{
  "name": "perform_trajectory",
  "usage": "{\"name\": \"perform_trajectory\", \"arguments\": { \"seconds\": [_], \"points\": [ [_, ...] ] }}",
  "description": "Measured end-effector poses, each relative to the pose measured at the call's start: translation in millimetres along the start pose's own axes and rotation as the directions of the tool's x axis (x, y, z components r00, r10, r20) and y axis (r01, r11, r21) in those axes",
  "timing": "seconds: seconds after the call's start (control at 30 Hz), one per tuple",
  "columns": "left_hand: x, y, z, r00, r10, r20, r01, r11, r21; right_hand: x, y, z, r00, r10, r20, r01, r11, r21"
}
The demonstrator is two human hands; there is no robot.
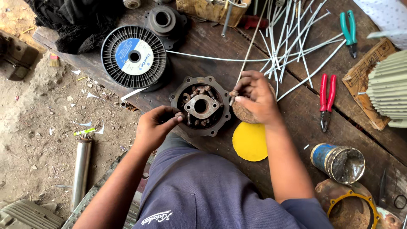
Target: The person removes bolts and washers from a motor endbell, then arranges them in a curved row on the workbench. The person also wipes hands with a rag and moves a rotor aside to access the fasteners.
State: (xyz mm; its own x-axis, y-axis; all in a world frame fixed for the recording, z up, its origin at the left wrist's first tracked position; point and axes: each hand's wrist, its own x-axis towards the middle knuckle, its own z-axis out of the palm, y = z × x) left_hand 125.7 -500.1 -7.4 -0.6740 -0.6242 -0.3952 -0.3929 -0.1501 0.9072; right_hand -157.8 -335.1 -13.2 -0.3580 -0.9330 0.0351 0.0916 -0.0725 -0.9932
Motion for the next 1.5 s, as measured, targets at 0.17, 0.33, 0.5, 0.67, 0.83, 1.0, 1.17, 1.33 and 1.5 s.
{"name": "perform_trajectory", "arguments": {
  "seconds": [0.17, 0.33, 0.5, 0.67, 0.83, 1.0, 1.17, 1.33, 1.5],
  "points": [
    [-9, 14, 23, 0.977, -0.079, 0.197, 0.103, 0.988, -0.115, -32, -24, -3, 0.998, 0.043, -0.038, -0.036, 0.987, 0.154],
    [-13, 13, 71, 0.941, -0.041, 0.336, 0.029, 0.999, 0.042, -70, -12, 9, 0.994, 0.099, -0.048, -0.092, 0.987, 0.131],
    [-16, -5, 90, 0.926, -0.092, 0.367, 0.054, 0.992, 0.11, -108, 30, 37, 0.987, 0.129, -0.096, -0.134, 0.99, -0.049],
    [-23, -31, 97, 0.886, -0.123, 0.448, 0.145, 0.989, -0.015, -138, 44, 26, 0.97, 0.106, -0.217, -0.138, 0.981, -0.138],
    [-21, -44, 122, 0.862, -0.083, 0.499, 0.084, 0.996, 0.021, -163, 32, -10, 0.946, 0.156, -0.284, -0.206, 0.966, -0.154],
    [-11, -37, 146, 0.877, 0.123, 0.465, -0.24, 0.95, 0.201, -178, 17, -35, 0.938, 0.093, -0.335, -0.201, 0.932, -0.302],
    [-12, -28, 156, 0.768, 0.493, 0.408, -0.632, 0.687, 0.36, -173, 27, -6, 0.973, 0.029, -0.229, -0.147, 0.843, -0.518],
    [-22, -24, 144, 0.82, 0.335, 0.465, -0.558, 0.65, 0.516, -164, 30, 11, 0.951, 0.064, -0.301, -0.269, 0.65, -0.711],
    [-28, -17, 132, 0.768, 0.355, 0.533, -0.619, 0.625, 0.476, -158, 5, 17, 0.969, -0.101, -0.225, -0.132, 0.559, -0.819]
  ]
}}
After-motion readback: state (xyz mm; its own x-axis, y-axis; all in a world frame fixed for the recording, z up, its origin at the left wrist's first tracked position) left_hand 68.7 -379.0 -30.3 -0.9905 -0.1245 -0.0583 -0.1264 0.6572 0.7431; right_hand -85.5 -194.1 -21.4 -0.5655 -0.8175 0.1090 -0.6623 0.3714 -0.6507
